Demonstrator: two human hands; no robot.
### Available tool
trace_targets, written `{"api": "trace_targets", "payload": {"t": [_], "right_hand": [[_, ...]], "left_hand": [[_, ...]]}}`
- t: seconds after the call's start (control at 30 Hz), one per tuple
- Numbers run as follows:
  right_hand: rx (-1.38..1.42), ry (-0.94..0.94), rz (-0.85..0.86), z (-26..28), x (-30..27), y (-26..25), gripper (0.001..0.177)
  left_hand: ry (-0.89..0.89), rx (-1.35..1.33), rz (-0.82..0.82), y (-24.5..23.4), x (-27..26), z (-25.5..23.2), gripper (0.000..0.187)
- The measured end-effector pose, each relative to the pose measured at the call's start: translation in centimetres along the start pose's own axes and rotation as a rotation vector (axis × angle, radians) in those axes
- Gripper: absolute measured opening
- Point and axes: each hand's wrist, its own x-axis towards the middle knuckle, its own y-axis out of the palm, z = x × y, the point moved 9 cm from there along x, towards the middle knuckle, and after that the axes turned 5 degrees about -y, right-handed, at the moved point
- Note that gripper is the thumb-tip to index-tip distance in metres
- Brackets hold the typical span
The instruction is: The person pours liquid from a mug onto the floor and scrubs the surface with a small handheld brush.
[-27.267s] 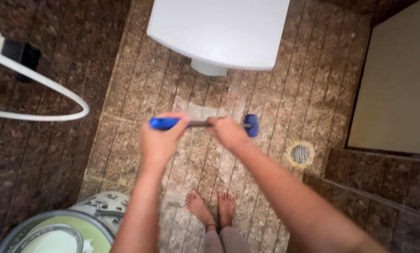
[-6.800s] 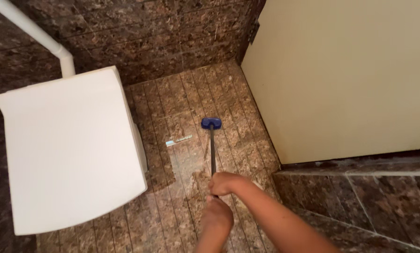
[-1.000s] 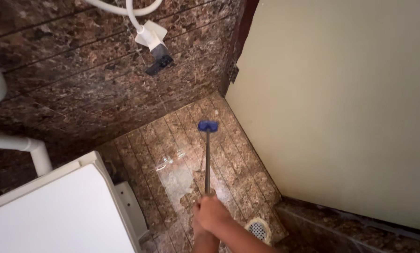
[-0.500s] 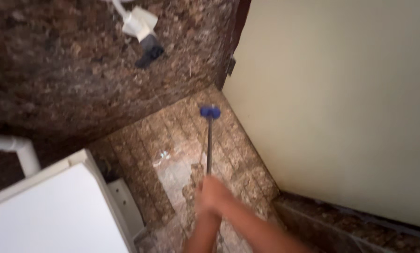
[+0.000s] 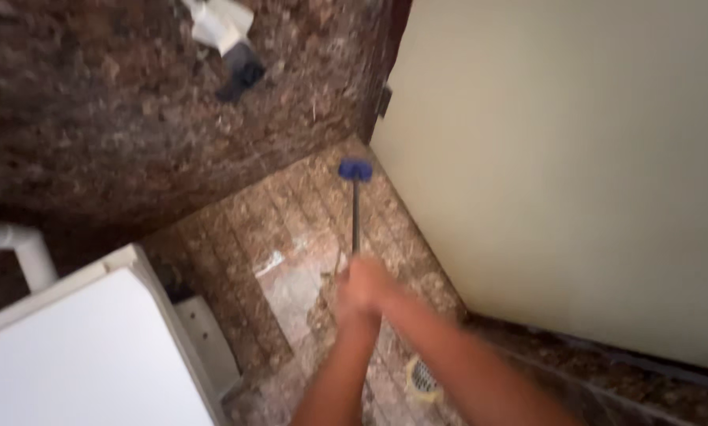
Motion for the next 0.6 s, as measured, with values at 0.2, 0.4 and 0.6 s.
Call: {"api": "trace_targets", "payload": {"t": [0.2, 0.4, 0.6], "right_hand": [[0.199, 0.057, 0.114, 2.6, -8.5, 6.2, 0.036], [0.111, 0.114, -0.055, -1.3, 0.0, 1.6, 0.037], [0.257, 0.06, -0.009, 1.9, -1.4, 2.2, 0.038]], "left_hand": [[0.016, 0.012, -0.009, -2.4, 0.8, -0.5, 0.039], [-0.013, -0.111, -0.043, -2.7, 4.3, -3.1, 0.036], [-0.009, -0.09, -0.037, -2.9, 3.9, 0.1, 0.033]]}}
